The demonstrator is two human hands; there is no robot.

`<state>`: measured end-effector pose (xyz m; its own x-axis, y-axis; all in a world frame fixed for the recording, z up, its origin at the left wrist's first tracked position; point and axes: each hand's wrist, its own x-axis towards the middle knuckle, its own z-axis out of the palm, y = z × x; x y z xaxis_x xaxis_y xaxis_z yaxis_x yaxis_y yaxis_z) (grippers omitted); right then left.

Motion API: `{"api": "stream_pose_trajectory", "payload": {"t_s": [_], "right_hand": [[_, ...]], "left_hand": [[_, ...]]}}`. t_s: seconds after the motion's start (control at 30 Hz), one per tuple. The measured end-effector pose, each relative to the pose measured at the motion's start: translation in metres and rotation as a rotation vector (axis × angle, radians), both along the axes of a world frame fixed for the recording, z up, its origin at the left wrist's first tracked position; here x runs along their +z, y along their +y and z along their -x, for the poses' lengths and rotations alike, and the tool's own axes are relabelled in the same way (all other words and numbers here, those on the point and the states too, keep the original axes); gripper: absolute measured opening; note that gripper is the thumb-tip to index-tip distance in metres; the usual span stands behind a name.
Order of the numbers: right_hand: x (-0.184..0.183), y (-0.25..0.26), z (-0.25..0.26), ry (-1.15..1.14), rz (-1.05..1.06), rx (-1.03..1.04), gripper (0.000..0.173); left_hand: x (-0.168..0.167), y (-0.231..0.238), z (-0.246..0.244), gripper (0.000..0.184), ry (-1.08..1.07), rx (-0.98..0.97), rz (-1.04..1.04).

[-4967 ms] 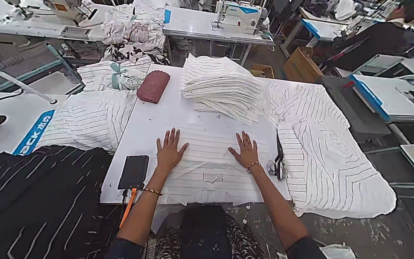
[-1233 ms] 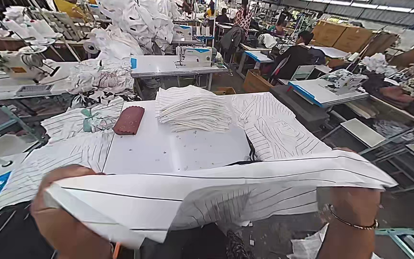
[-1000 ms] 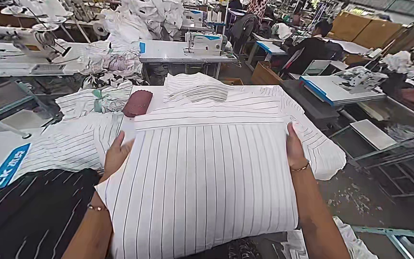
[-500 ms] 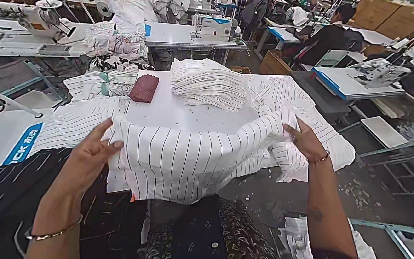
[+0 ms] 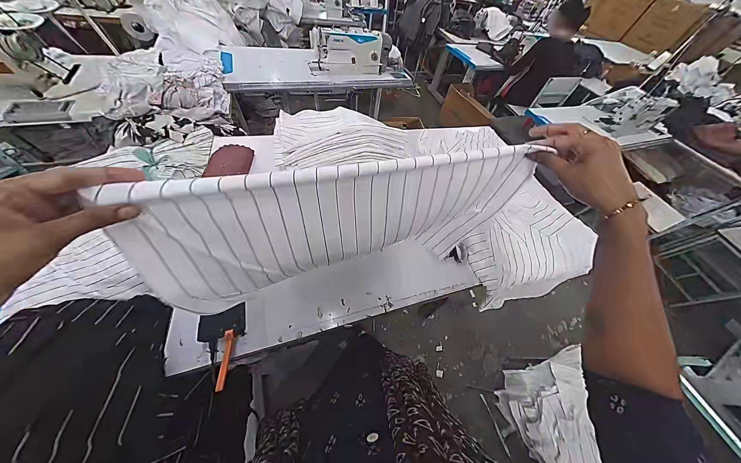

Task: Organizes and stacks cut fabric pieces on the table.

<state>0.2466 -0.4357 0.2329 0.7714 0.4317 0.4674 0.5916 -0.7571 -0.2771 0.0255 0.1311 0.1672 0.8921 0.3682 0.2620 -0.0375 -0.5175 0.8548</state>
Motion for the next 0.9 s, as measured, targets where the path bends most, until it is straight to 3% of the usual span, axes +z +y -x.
{"api": "stream_pose_trajectory", "payload": {"t_s": [0.07,0.13,0.17,0.23,0.3,0.37,0.4,0.5,0.53,0.63,0.67,0.8,0.9], "right_hand": [[-0.008,0.005,-0.014,-0.036,-0.193,0.016,0.022],[-0.016,0.017,-0.001,-0.018,-0.585,0.09,0.017],[-0.022,0.025,0.018,0.049,-0.745,0.145,0.012],[-0.04,0.031,0.065,0.263,-0.865,0.272,0.014],[-0.06,0.025,0.099,0.536,-0.707,0.585,0.022],[-0.068,0.032,0.106,0.715,-0.457,0.97,0.03],[-0.067,0.043,0.106,0.691,-0.378,1.032,0.03],[-0.062,0.095,0.106,0.46,-0.443,0.954,0.024],[-0.061,0.117,0.104,0.435,-0.516,0.965,0.018],[-0.07,0.162,0.107,0.593,-0.722,0.941,0.002],[-0.073,0.163,0.109,0.637,-0.763,0.896,0.008],[-0.078,0.118,0.091,0.473,-0.851,0.66,0.013],[-0.062,0.094,0.072,0.205,-0.903,0.345,0.013]], "left_hand": [[-0.015,0.017,-0.016,0.031,-0.025,0.091,-0.219],[-0.031,0.033,-0.014,0.041,-0.086,0.214,-0.352],[-0.043,0.037,-0.006,0.048,-0.093,0.319,-0.386],[-0.073,0.029,0.025,0.052,-0.043,0.603,-0.337],[-0.107,0.023,0.047,0.052,-0.207,0.728,-0.207],[-0.129,0.018,0.052,0.029,-0.505,0.634,-0.12],[-0.12,0.001,0.047,0.024,-0.638,0.509,-0.142],[-0.064,-0.066,0.0,0.025,-0.871,0.022,-0.515],[-0.054,-0.101,-0.021,0.021,-0.923,-0.071,-0.485],[-0.057,-0.218,-0.05,0.003,-0.991,-0.162,-0.133],[-0.061,-0.236,-0.049,0.011,-0.965,-0.177,-0.11],[-0.086,-0.204,-0.018,0.019,-0.539,-0.279,-0.308],[-0.103,-0.166,0.009,0.018,-0.399,-0.215,-0.452]]}}
